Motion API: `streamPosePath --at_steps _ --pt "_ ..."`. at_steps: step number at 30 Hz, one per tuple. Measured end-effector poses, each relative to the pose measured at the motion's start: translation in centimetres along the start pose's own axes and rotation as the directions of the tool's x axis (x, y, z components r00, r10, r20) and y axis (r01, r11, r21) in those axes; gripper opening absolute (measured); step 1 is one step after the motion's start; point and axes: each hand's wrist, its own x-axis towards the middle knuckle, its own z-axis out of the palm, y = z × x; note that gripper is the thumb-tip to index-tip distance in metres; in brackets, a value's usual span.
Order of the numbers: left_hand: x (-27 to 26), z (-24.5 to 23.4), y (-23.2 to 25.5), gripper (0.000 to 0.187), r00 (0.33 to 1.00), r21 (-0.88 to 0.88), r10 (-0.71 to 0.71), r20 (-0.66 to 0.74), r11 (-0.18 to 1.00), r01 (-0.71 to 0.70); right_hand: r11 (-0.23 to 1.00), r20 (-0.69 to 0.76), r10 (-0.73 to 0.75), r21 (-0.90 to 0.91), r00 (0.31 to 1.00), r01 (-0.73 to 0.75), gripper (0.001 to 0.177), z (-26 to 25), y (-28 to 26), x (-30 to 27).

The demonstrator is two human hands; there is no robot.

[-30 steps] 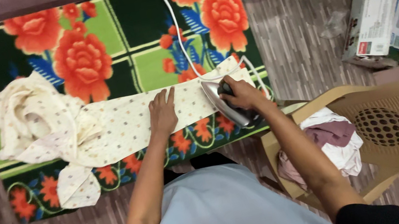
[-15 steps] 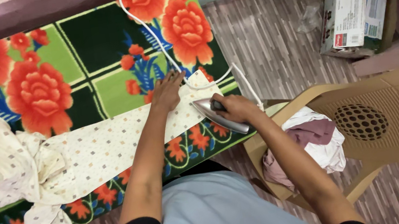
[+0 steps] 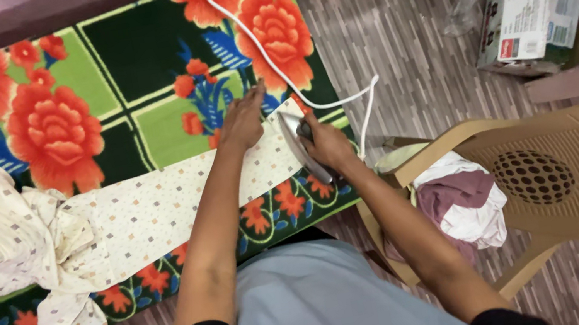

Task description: The person irons a light-colored patterned shirt on a floral-patterned table. They repeatedly smooth the fabric, use an electric iron to press the sleeves and body, and reposition the garment to continue ironing different sections.

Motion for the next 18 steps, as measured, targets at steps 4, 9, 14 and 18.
streamPosePath --at_steps 4,9,14,18 --pt "-3.4 3.3 -3.0 0.087 0.979 -0.006 0.016 -0.205 1.0 -0.017 1.0 -0.026 -0.027 0.011 0.999 0.027 0.045 -0.1 0.4 4.4" --pt "-7.4 7.9 -3.9 0.083 0.958 0.05 -0.003 -0.285 0.999 0.018 0.999 -0.047 -0.044 0.012 0.998 0.045 0.044 -0.6 0.5 7.5" --pt "-8.9 9.3 -2.9 0.084 0.975 0.022 -0.062 -0.216 0.997 0.068 0.997 -0.016 0.042 0.069 0.999 -0.04 0.044 -0.3 2.9 3.0" --pt "-8.8 9.2 -2.0 0.088 0.977 0.064 -0.004 -0.213 0.998 0.018 0.997 -0.07 0.025 0.075 0.997 -0.02 0.043 0.0 3.2 4.9"
